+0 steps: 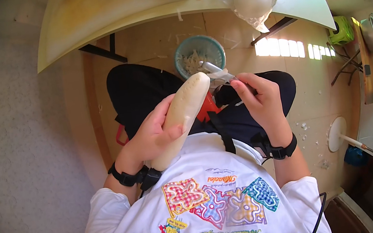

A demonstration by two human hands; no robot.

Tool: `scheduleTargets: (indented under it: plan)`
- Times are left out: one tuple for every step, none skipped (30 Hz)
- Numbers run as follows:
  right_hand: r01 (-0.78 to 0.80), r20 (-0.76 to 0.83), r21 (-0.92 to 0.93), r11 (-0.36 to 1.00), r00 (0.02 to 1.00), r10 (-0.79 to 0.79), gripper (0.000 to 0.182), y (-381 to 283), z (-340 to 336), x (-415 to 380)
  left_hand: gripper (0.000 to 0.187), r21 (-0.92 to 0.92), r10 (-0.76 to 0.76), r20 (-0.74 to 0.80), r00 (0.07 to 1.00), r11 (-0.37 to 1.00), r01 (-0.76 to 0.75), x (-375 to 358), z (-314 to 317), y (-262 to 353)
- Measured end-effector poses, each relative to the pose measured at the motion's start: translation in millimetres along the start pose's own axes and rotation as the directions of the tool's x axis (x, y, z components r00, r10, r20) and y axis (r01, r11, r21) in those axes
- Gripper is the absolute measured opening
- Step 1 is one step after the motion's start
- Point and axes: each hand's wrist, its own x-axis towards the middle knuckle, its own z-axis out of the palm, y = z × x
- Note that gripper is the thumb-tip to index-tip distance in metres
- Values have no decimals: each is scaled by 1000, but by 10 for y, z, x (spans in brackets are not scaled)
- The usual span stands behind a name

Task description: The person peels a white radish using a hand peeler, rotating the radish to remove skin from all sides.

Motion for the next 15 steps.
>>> scheduleTargets:
  plan:
    - [2, 3, 0, 1000, 1000, -2, 14, 82, -10, -2, 63, 6, 9, -8, 1000, 1000, -9, -1, 1, 3]
    - [-140, -16, 202, 969, 989, 147, 16, 168, -10, -7, 63, 4, 8, -14, 1000, 1000, -8, 2, -12, -5]
    - [-267, -6, 396, 878, 956, 293, 19, 190, -4, 8, 63, 33, 1, -18, 1000, 999, 0, 22, -35, -17]
    - [-266, -5, 397, 878, 956, 292, 19, 183, -8, 25, 64, 63, -6, -20, 1000, 998, 8, 36, -47, -22]
    - [-277, 15, 493, 825, 950, 310, 19, 144, -25, 49, 64, 64, -6, -18, 1000, 998, 7, 38, -40, -14]
    - [-287, 36, 582, 760, 944, 329, 20, 92, -47, 64, 63, 26, -10, -22, 1000, 1000, 11, 40, -24, -2]
    - [-292, 72, 612, 735, 946, 316, 15, 42, -63, 56, 63, -13, -16, -24, 1000, 1000, 15, 42, -10, 2]
    - [-293, 70, 612, 734, 945, 319, 15, -17, -47, 34, 63, -13, -18, -22, 1000, 1000, 18, 53, -7, -21]
    - [-320, 130, 576, 752, 944, 302, 16, -91, -11, 1, 62, 10, -18, -51, 999, 1000, 18, 69, -6, -64]
    - [-343, 187, 537, 771, 939, 287, 18, -169, 23, -24, 61, 34, -16, -79, 997, 999, 19, 89, 2, -88]
    - [-348, 257, 479, 806, 933, 250, 22, -249, 50, -29, 61, 36, -16, -74, 997, 999, 18, 110, 15, -88]
    - [-347, 328, 420, 838, 919, 216, 25, -348, 78, -26, 61, 26, -32, -105, 994, 999, 35, 124, 31, -87]
    - [-404, 390, 374, 835, 885, 254, 28, -480, 104, -8, 60, 15, -50, -136, 990, 999, 52, 134, 45, -88]
    - [-380, 413, 362, 851, 884, 219, 28, -523, 153, 6, 60, 17, -52, -133, 990, 998, 54, 148, 55, -97]
    - [-386, 426, 343, 856, 876, 224, 27, -545, 198, 25, 61, 52, -30, -158, 987, 998, 39, 167, 63, -119]
